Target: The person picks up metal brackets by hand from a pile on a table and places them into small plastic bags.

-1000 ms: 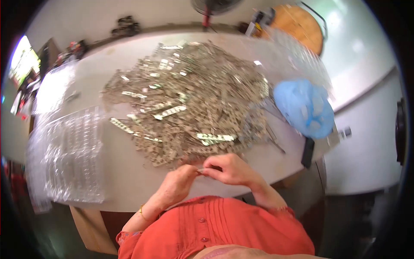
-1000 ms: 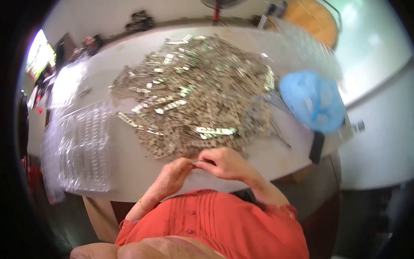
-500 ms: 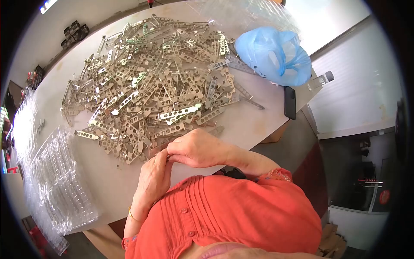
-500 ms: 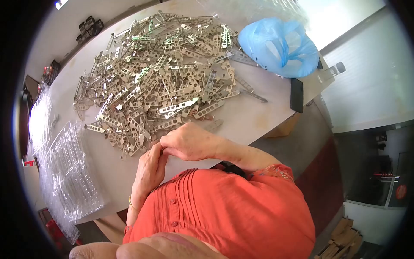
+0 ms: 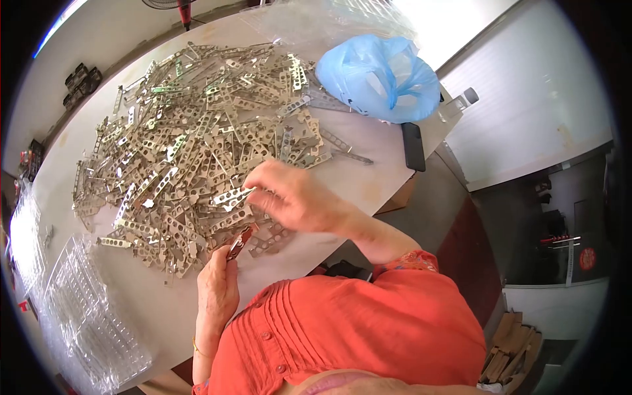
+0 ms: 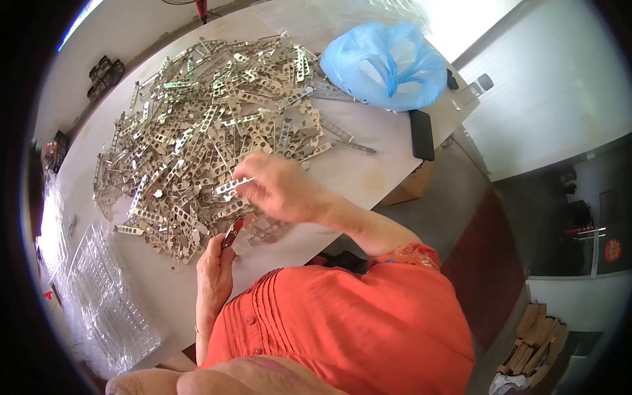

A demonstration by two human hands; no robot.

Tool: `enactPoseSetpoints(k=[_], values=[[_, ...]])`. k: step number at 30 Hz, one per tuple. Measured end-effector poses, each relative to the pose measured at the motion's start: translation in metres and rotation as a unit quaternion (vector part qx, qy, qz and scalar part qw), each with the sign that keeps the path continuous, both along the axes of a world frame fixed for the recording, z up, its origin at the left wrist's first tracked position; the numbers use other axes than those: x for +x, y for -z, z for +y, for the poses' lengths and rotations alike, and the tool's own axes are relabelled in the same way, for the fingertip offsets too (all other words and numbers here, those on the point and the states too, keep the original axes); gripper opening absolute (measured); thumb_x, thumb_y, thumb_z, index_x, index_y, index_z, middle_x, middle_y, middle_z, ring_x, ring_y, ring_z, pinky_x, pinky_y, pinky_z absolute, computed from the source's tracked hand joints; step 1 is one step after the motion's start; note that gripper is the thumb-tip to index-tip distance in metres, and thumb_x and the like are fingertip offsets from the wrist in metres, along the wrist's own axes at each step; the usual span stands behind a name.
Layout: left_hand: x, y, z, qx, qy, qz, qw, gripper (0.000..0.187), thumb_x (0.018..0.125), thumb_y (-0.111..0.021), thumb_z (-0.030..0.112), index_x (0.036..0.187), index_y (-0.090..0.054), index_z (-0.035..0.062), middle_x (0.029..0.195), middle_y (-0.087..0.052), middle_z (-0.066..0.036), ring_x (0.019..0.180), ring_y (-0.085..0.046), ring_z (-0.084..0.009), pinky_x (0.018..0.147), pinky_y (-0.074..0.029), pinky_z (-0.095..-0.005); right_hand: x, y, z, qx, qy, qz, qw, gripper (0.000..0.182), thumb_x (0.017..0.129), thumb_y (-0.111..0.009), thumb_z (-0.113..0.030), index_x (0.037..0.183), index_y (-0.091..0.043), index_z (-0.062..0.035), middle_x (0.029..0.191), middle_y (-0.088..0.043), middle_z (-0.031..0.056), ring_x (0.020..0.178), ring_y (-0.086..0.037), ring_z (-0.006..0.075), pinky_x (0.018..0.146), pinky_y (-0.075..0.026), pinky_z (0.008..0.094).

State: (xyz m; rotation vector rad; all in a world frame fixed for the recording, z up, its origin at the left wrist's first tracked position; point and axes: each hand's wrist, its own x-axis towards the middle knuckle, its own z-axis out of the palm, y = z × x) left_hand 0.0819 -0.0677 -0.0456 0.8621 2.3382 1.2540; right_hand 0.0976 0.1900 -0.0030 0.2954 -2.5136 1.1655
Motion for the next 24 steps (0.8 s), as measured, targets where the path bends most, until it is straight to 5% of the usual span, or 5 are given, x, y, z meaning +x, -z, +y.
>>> enactPoseSetpoints(k=[7, 15, 19, 21, 24], values=[[0.002, 0.007, -0.007, 0.007, -0.027, -0.029, 0.999, 0.015, 0.097, -0.054, 0.001, 0.111, -0.055, 0.0013, 0.083, -0.059, -0.017, 0.073, -0.059, -0.0362, 0.067, -0.046, -0.0412, 0.001, -0.034, 0.102, 0.085, 0.315, 0.126, 0.937, 0.023, 0.103, -0.056, -0.023, 0.097, -0.064, -0.0029, 0.091, -0.068, 0.0157, 0.080, -0.067, 0.0351, 0.072, -0.053, 0.0403], [0.005, 0.005, -0.006, 0.010, -0.024, -0.032, 0.999, 0.014, 0.097, -0.055, 0.001, 0.110, -0.056, 0.0012, 0.081, -0.059, -0.018, 0.073, -0.059, -0.0370, 0.067, -0.046, -0.0415, -0.010, -0.010, 0.249, 0.297, 0.426, -0.065, 0.852, 0.018, 0.092, -0.055, -0.011, 0.096, -0.063, 0.0051, 0.103, -0.069, 0.0244, 0.104, -0.064, 0.0452, 0.090, -0.052, 0.0483], [0.008, 0.007, -0.010, 0.012, -0.023, -0.023, 0.999, 0.016, 0.096, -0.055, 0.001, 0.113, -0.057, 0.0010, 0.082, -0.060, -0.020, 0.074, -0.060, -0.0393, 0.068, -0.047, -0.0416, -0.017, -0.002, 0.258, 0.298, 0.440, 0.015, 0.847, 0.025, 0.088, -0.056, -0.012, 0.099, -0.066, 0.0070, 0.097, -0.069, 0.0284, 0.099, -0.065, 0.0495, 0.088, -0.052, 0.0506], [0.008, 0.006, -0.011, 0.007, -0.018, -0.025, 0.999, 0.017, 0.096, -0.055, 0.001, 0.114, -0.057, 0.0010, 0.083, -0.061, -0.021, 0.074, -0.060, -0.0400, 0.069, -0.048, -0.0416, -0.022, 0.001, 0.270, 0.329, 0.444, -0.178, 0.814, 0.028, 0.086, -0.061, -0.019, 0.095, -0.070, 0.0060, 0.093, -0.070, 0.0302, 0.095, -0.067, 0.0477, 0.086, -0.054, 0.0495], [0.009, 0.009, -0.012, 0.024, -0.024, -0.019, 0.999, 0.018, 0.097, -0.055, 0.001, 0.114, -0.057, 0.0011, 0.083, -0.061, -0.021, 0.075, -0.061, -0.0401, 0.069, -0.048, -0.0407, -0.021, 0.001, 0.261, 0.344, 0.474, -0.141, 0.798, 0.028, 0.086, -0.063, -0.022, 0.091, -0.073, 0.0029, 0.092, -0.070, 0.0302, 0.092, -0.069, 0.0453, 0.082, -0.055, 0.0489]])
